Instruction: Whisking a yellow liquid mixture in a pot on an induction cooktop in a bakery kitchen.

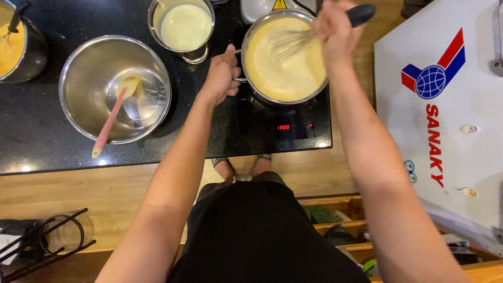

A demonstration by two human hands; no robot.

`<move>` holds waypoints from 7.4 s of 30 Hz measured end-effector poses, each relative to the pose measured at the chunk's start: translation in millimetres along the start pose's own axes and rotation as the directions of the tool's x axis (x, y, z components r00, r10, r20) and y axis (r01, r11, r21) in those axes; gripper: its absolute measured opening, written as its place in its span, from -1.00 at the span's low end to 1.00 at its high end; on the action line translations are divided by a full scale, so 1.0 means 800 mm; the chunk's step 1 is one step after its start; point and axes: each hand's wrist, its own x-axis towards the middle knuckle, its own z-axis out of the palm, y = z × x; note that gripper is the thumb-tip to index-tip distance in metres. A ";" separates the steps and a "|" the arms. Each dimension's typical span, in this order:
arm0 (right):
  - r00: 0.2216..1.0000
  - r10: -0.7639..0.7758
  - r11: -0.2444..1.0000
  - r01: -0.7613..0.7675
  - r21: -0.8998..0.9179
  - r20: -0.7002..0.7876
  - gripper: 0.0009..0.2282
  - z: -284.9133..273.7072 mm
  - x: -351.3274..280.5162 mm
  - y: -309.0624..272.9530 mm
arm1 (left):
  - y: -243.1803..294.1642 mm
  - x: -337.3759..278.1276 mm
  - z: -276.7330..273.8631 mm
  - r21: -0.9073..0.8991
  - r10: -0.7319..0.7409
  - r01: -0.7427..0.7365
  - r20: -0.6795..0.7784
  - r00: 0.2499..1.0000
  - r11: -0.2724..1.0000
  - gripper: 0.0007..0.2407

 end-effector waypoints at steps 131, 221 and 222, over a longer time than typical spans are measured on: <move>0.996 0.095 0.995 -0.095 -0.040 -0.003 -0.71 0.016 -0.006 -0.023 | 0.003 -0.010 0.005 0.007 0.017 -0.017 -0.006 1.000 1.000 -0.63; 0.984 0.081 0.993 -0.094 -0.076 -0.158 -0.71 0.029 -0.011 -0.011 | 0.007 -0.018 0.007 0.087 0.083 -0.084 0.016 0.996 0.993 -0.65; 0.960 0.275 0.960 -0.277 -0.032 -0.051 -0.65 0.043 -0.022 -0.026 | 0.008 -0.019 0.006 0.089 0.080 -0.081 0.018 0.997 0.993 -0.65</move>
